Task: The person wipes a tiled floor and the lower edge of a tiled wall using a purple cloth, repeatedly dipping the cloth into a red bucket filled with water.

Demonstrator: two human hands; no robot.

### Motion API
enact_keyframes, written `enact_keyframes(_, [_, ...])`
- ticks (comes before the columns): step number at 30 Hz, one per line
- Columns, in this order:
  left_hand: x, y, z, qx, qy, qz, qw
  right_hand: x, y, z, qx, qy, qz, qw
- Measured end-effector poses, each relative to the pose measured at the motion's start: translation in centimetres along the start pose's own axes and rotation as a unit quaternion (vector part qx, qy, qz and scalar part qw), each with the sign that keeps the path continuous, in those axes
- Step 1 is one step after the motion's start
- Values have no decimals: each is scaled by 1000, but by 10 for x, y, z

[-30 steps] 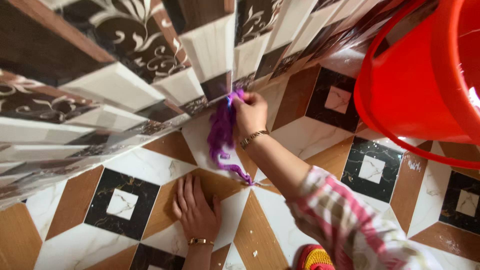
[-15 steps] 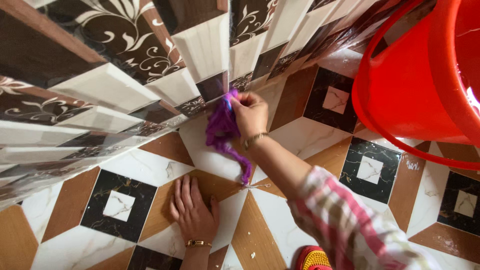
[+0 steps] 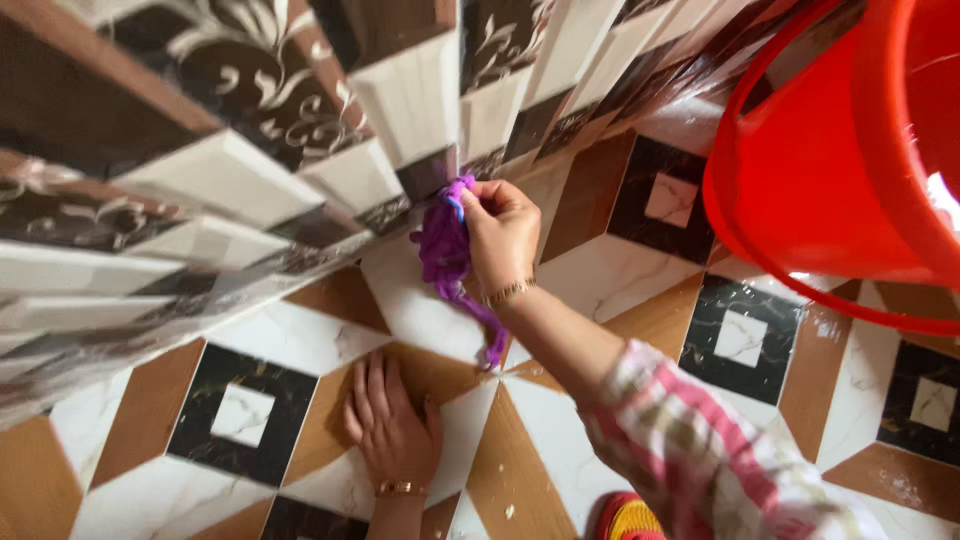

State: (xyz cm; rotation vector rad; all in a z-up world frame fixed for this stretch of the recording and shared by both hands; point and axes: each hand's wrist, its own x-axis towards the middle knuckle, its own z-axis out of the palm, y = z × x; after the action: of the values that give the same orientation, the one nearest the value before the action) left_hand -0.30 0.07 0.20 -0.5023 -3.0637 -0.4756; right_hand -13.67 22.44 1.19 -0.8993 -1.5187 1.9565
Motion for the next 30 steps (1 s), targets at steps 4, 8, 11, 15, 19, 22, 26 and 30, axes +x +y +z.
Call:
enact_keyframes(4, [0,0,-2,6,8,11,1000,7,-12,1,-52,7,33,998])
enact_keyframes(8, [-2,-1,-1,3,11,9,1000,6,-7,2,-133,34,72,988])
enact_keyframes(11, [-4,0,-4,-2,0,-3,1000,1,-8,3,-85,18,-19,996])
enact_keyframes(15, [0,0,-4,0,-2,21,1000,1,-18,10,-53,20,39,998])
enact_keyframes(19, [1,0,-7,-6,-31,61,998,-11,-54,9,-71,-2,-82,994])
enact_keyframes(22, [2,0,-6,-16,-49,71,996,-11,-72,8,5,-18,-109,994])
enact_keyframes(26, [1,-1,-2,-17,-46,80,996,-8,-63,12,-40,-3,-39,998])
enact_keyframes(30, [-2,-3,-1,-22,-43,77,996,-8,-60,10,-36,-14,-65,997])
